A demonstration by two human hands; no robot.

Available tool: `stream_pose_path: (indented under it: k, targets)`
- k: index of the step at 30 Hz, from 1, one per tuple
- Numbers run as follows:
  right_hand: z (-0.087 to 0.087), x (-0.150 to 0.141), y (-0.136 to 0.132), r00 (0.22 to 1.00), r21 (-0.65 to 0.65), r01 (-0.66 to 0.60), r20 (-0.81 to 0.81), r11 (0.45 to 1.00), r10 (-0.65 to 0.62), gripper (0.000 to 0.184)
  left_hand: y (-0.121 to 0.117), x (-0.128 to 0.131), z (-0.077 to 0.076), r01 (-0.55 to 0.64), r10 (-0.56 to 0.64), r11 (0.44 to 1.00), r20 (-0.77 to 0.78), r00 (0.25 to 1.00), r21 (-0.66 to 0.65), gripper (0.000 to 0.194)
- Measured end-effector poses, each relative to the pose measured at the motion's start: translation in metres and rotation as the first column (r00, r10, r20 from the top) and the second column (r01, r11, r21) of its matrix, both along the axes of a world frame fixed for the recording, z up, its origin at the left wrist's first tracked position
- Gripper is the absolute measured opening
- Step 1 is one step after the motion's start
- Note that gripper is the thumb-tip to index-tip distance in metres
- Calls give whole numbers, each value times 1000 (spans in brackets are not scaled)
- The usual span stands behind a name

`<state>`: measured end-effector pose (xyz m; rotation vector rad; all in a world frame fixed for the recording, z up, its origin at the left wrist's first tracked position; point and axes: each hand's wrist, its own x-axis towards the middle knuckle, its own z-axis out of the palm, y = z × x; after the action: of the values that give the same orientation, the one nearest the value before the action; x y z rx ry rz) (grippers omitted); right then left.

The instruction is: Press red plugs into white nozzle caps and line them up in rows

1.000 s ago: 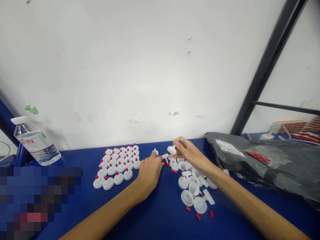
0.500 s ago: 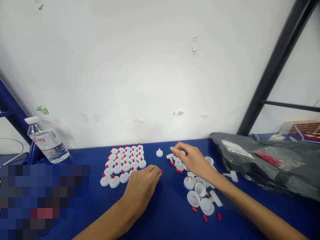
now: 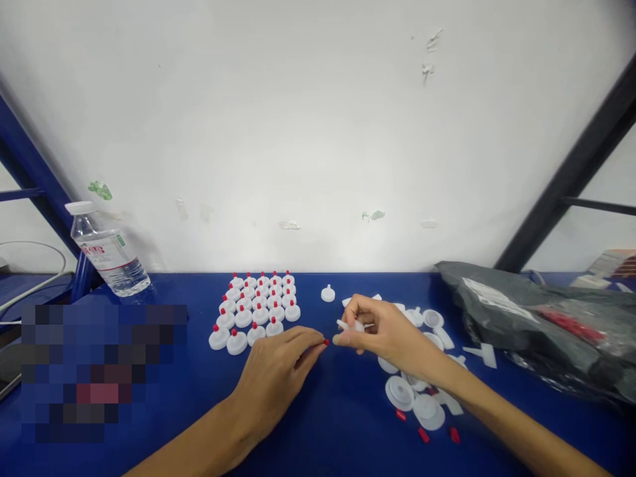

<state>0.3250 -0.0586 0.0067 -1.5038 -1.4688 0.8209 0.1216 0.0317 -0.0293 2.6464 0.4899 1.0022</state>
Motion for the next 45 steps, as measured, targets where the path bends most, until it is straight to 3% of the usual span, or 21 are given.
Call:
stream_pose_path:
  k: [6,12,17,22,24,27,30,33,36,40,45]
  targets:
    - [0,-3,1,996,-88,-60,-68,994,54,33,5,-1,-4,-8,7,1000,82,997,14,11]
    - [2,-7,-3,988,5,-48,149,999,47,24,4,-2,-3,-18,14,999,110,994,38,11]
    - [2,-8,-3,985,-77,-72,153,994,83,27,5,-2,-5,-30,25,998,92,995,49,9]
    - [1,-7,-4,971,-54,-82,222,995,91,26,6,-2,-6,20,-23,999,88,996,35,12]
    - [2,-7,-5,969,-30,-88,228,996,92,26,4,-1,-4,42,-41,999,87,995,-19,13]
    - [2,-7,-4,982,40,-108,157,993,101,29,-1,-1,2,43,-23,972,89,996,-231,12]
    - [2,-7,-3,992,93,-105,83,990,97,33,-5,1,9,13,27,874,74,997,-486,12]
    - [2,-7,-2,994,117,-73,91,990,63,33,-7,2,10,2,46,814,68,997,-581,16]
    - [2,-8,-3,990,132,-58,132,989,41,30,-6,2,7,23,11,869,65,998,-495,18]
    - [-1,-11,-5,984,140,-27,180,990,2,29,-6,0,4,55,-29,964,100,995,-262,20]
    - [1,-16,-8,986,80,-19,166,997,6,35,-4,-4,0,127,-112,988,158,981,-91,22]
